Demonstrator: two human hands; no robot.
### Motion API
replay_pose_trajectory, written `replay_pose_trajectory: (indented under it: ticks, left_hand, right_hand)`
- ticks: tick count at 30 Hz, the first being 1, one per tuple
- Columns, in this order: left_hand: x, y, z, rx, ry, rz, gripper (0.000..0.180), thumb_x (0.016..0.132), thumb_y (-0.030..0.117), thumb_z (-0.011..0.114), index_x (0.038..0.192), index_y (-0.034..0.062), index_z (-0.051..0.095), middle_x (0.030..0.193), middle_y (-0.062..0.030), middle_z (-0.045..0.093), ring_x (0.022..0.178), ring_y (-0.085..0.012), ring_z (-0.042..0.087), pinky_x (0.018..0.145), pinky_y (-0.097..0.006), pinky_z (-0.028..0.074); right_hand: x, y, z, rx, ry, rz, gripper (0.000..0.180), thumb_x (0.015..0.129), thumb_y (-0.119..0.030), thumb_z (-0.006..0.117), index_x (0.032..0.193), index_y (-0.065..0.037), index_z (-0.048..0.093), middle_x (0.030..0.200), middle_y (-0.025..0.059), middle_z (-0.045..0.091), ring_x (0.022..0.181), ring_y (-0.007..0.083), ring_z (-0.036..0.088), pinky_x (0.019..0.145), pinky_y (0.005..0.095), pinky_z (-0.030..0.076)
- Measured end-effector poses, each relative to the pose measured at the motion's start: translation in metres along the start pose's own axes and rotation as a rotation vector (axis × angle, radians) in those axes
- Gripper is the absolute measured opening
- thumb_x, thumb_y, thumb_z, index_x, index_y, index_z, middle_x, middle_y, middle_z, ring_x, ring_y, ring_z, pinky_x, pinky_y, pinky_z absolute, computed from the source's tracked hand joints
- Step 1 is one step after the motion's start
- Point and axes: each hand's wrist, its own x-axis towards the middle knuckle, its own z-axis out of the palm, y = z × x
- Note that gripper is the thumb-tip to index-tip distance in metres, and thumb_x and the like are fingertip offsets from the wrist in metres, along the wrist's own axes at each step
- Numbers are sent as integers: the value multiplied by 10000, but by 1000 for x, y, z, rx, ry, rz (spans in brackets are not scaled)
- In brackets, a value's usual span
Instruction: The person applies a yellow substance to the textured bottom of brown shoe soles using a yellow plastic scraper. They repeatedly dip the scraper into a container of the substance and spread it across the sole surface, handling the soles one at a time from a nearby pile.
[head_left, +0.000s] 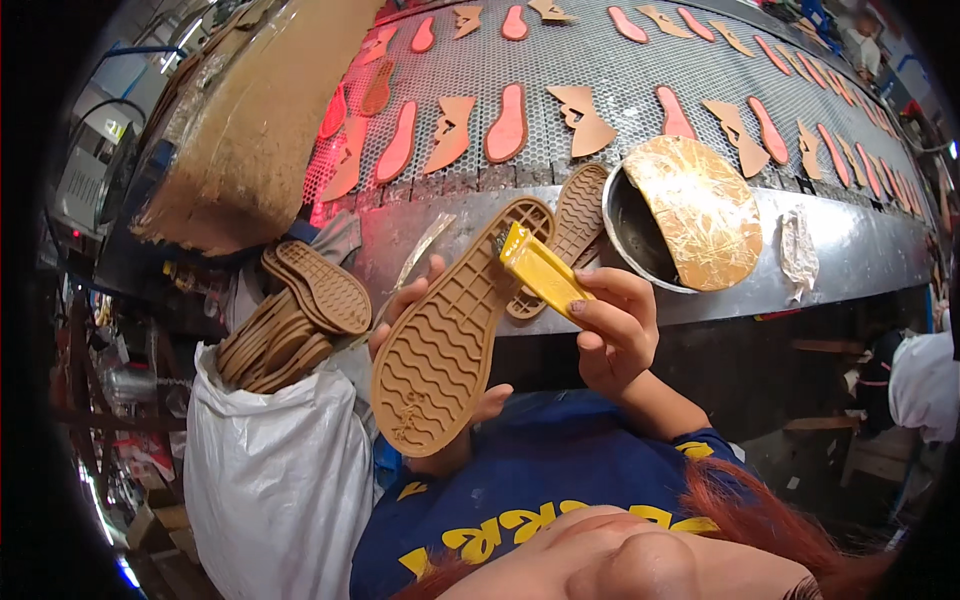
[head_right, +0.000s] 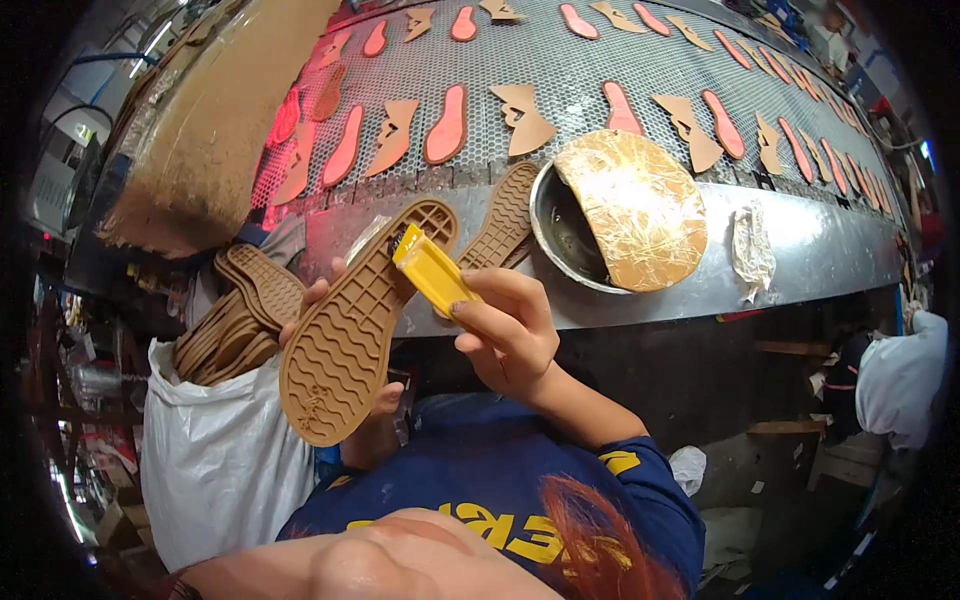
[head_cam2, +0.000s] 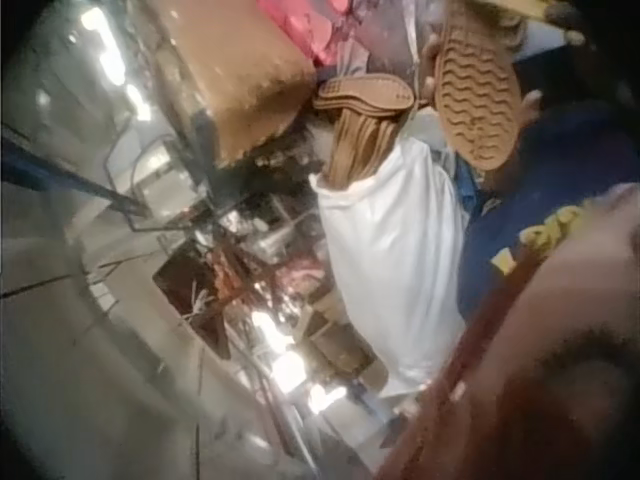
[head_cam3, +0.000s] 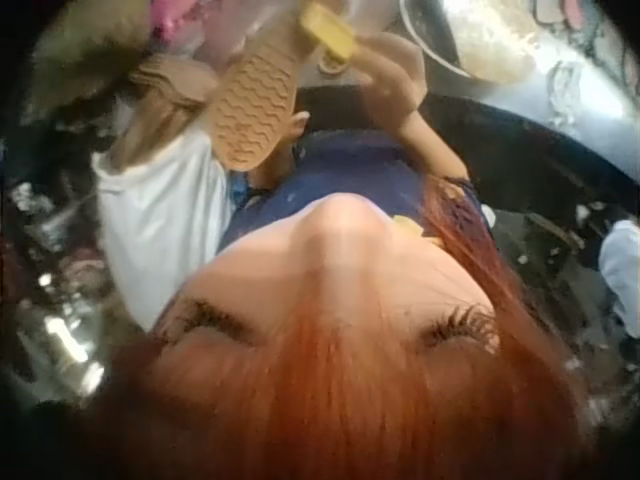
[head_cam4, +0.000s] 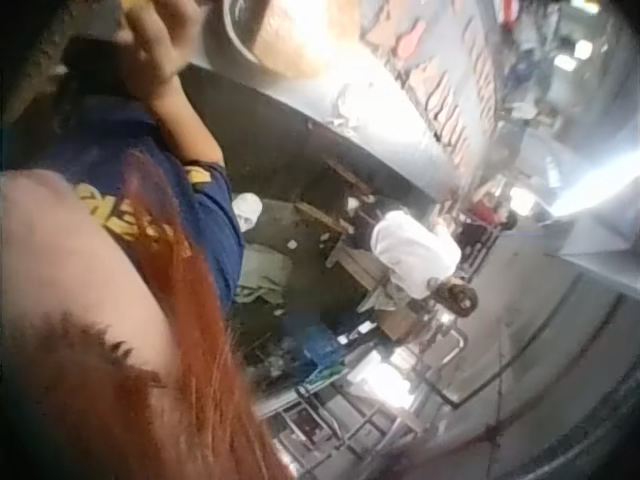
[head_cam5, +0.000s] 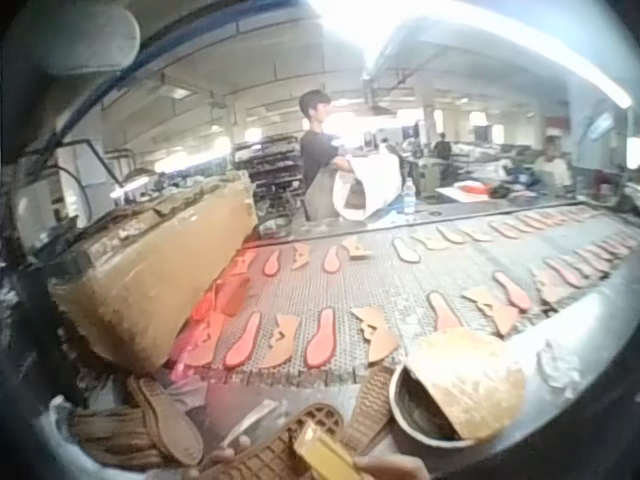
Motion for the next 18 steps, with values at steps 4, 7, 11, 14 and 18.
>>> replay_pose_trajectory:
  ticks: [4, 7, 11, 14, 18]
  left_hand:
    - [0, 2, 5, -1, 7, -11, 1068, 653, 196, 821, 1419, 260, 79, 1424, -178, 198, 1367, -395, 164, 1111, -504, 196]
    - [8, 4, 9, 36, 45, -3, 1010, 671, 239, 803, 1414, 253, 120, 1431, -175, 202, 1363, -376, 188, 1108, -500, 204]
    - [11, 20, 19, -411, 490, -573, 776, 793, 589, 534, 1369, 131, 290, 1467, -133, 222, 1358, -280, 240, 1095, -468, 253]
    - [8, 16, 9, -228, 278, -410, 863, 743, 498, 669, 1378, 144, 205, 1462, -147, 199, 1360, -299, 225, 1102, -453, 239]
    - [2, 11, 8, 175, 67, -99, 944, 730, 327, 758, 1379, 225, 81, 1414, -201, 222, 1354, -352, 219, 1100, -455, 242]
  right_hand:
    - [-1, -2, 7, 20, -36, 0, 300, 881, -275, 607, 1005, -2, 606, 1062, 202, 536, 894, 258, 602, 746, 308, 513]
    - [-7, -13, 14, 37, -119, -32, 306, 860, -295, 632, 962, -6, 632, 1066, 213, 546, 905, 275, 594, 750, 315, 510]
    - [-9, -24, 20, 104, -229, -119, 331, 836, -320, 654, 951, -11, 638, 1082, 214, 545, 915, 278, 593, 758, 318, 514]
    - [-3, -15, 22, 15, -171, -110, 332, 844, -320, 640, 972, -14, 622, 1055, 203, 545, 896, 277, 596, 740, 327, 518]
    - [-5, -11, 28, 53, -69, 30, 319, 867, -299, 611, 998, -9, 606, 1054, 198, 543, 881, 280, 594, 722, 333, 514]
